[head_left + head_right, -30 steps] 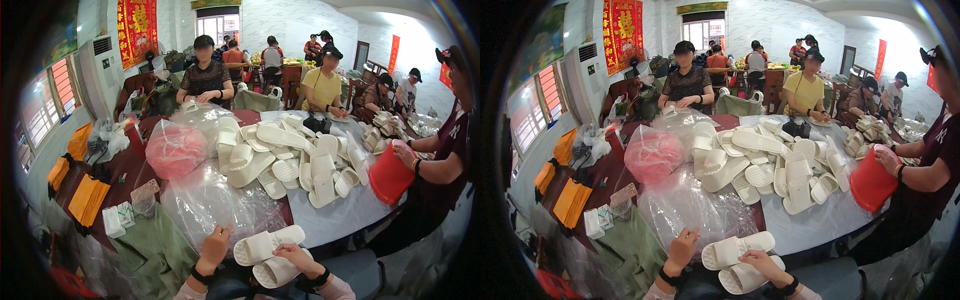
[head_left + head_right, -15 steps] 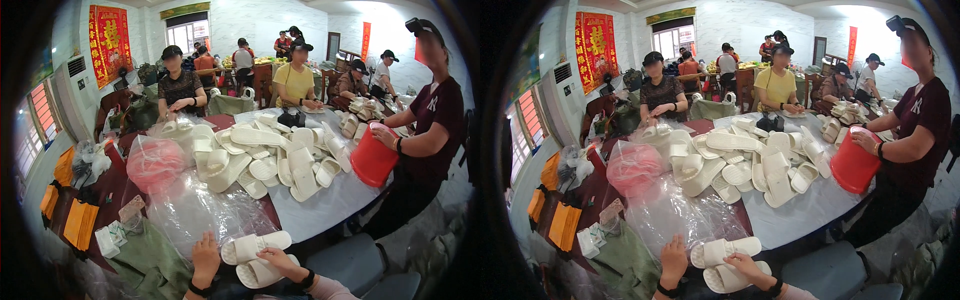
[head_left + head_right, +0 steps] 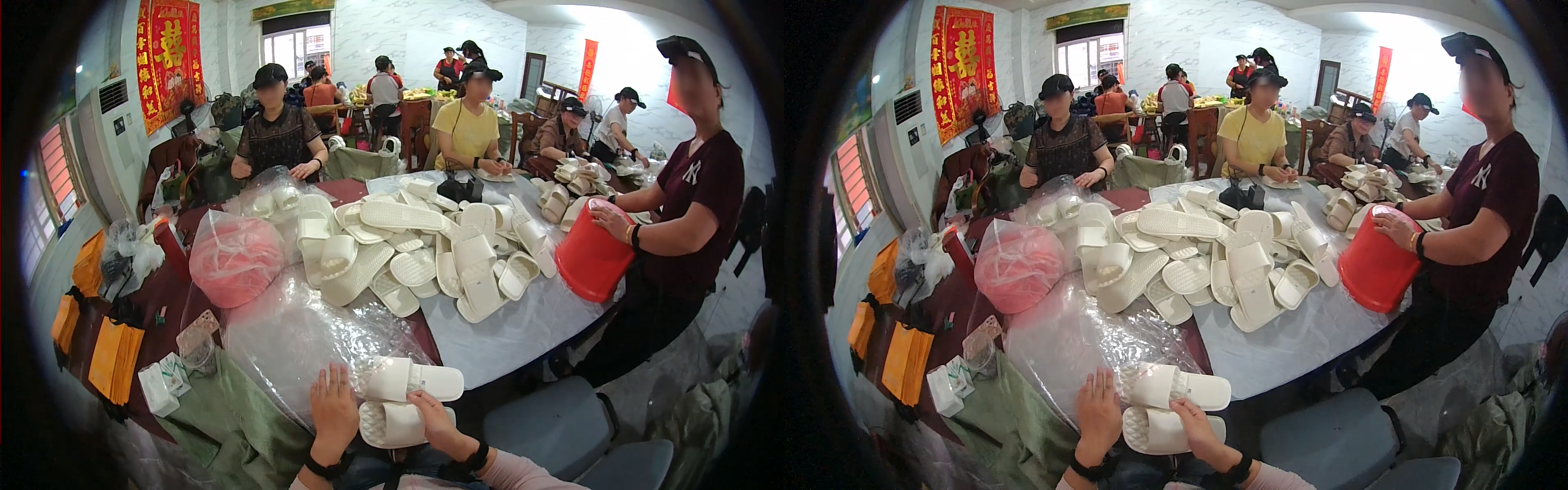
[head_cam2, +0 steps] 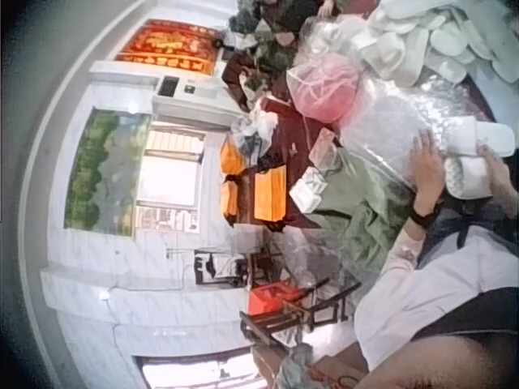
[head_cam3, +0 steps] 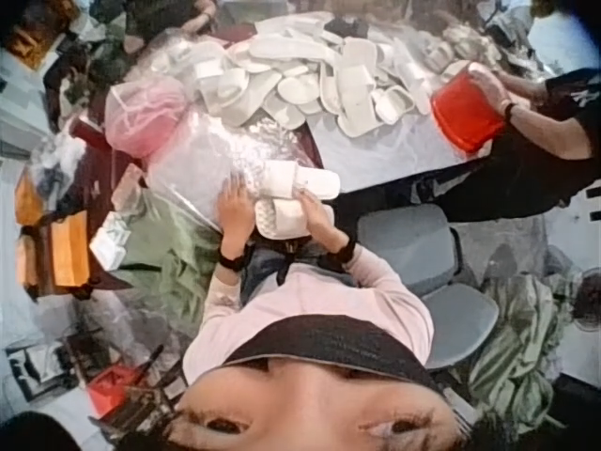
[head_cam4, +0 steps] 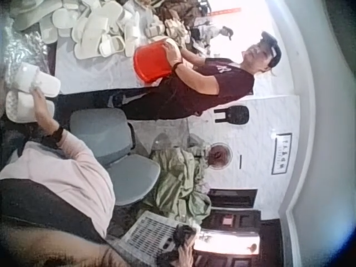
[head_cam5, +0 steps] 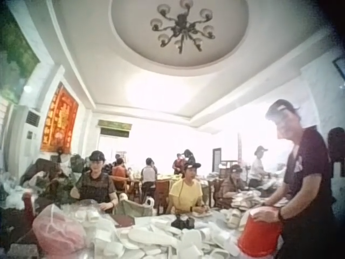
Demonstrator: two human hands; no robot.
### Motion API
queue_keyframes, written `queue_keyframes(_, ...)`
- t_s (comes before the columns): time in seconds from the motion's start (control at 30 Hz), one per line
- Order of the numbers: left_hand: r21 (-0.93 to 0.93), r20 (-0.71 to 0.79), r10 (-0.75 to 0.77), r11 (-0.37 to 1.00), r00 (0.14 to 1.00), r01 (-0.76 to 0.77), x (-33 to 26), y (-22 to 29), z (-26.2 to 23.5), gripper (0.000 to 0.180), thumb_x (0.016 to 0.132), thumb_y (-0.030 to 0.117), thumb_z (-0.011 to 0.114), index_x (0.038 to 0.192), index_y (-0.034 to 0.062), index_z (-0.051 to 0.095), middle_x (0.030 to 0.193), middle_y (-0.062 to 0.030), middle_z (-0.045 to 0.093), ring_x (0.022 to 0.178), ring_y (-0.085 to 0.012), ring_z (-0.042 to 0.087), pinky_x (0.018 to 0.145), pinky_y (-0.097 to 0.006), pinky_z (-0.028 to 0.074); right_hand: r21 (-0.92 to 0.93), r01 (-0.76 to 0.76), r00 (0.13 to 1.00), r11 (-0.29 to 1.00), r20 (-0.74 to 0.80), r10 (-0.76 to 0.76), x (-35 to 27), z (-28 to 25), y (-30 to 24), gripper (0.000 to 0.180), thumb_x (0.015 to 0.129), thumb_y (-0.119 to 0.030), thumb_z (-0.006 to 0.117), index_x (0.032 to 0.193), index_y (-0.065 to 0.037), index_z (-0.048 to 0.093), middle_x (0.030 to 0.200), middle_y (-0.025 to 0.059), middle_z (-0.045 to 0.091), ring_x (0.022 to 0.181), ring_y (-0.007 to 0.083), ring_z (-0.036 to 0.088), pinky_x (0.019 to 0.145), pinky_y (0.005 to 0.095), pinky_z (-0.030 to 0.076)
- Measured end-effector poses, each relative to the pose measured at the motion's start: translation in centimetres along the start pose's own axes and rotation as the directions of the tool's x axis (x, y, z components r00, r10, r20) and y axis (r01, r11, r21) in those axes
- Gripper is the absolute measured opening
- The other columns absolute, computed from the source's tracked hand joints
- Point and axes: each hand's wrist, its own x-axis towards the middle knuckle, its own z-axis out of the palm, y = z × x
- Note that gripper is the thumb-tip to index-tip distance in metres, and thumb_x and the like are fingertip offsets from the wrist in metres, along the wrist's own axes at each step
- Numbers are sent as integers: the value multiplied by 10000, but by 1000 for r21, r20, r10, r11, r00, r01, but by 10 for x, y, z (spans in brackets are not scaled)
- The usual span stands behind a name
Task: Sort and organize white slippers/shoes on a production table.
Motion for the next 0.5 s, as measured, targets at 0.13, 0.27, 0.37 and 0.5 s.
queue_keyframes(0.13,-237,220,-29,968,975,83,-5,5,6,522,885,232,502,1358,35,402,1340,-238,444,1184,-380,467,958,-502,366,-95,-62,998,994,-13,61,-3,-4,0,198,938,-230,492,997,-75,600,934,15,592,853,115,547,773,261,436)
queue_keyframes(0.27,-229,285,-54,966,957,122,-9,14,9,529,889,254,498,1363,42,398,1351,-252,422,1193,-411,448,971,-523,350,-174,-49,998,984,37,56,-3,-2,2,211,940,-238,479,1003,-76,598,939,24,593,879,121,544,797,265,431)
queue_keyframes(0.37,-153,237,-27,986,971,65,-10,19,6,524,899,267,488,1366,48,398,1374,-248,396,1219,-442,410,983,-555,321,-78,-71,997,994,-17,70,-2,4,-1,237,953,-251,455,1042,-73,582,991,37,583,904,132,540,817,273,426)
queue_keyframes(0.5,-118,224,-22,992,974,50,-14,25,5,519,901,271,492,1367,58,405,1392,-245,372,1243,-456,377,995,-584,288,65,-35,999,997,-37,37,6,7,1,318,975,-318,417,1175,-84,494,1092,56,552,999,164,549,888,315,430)
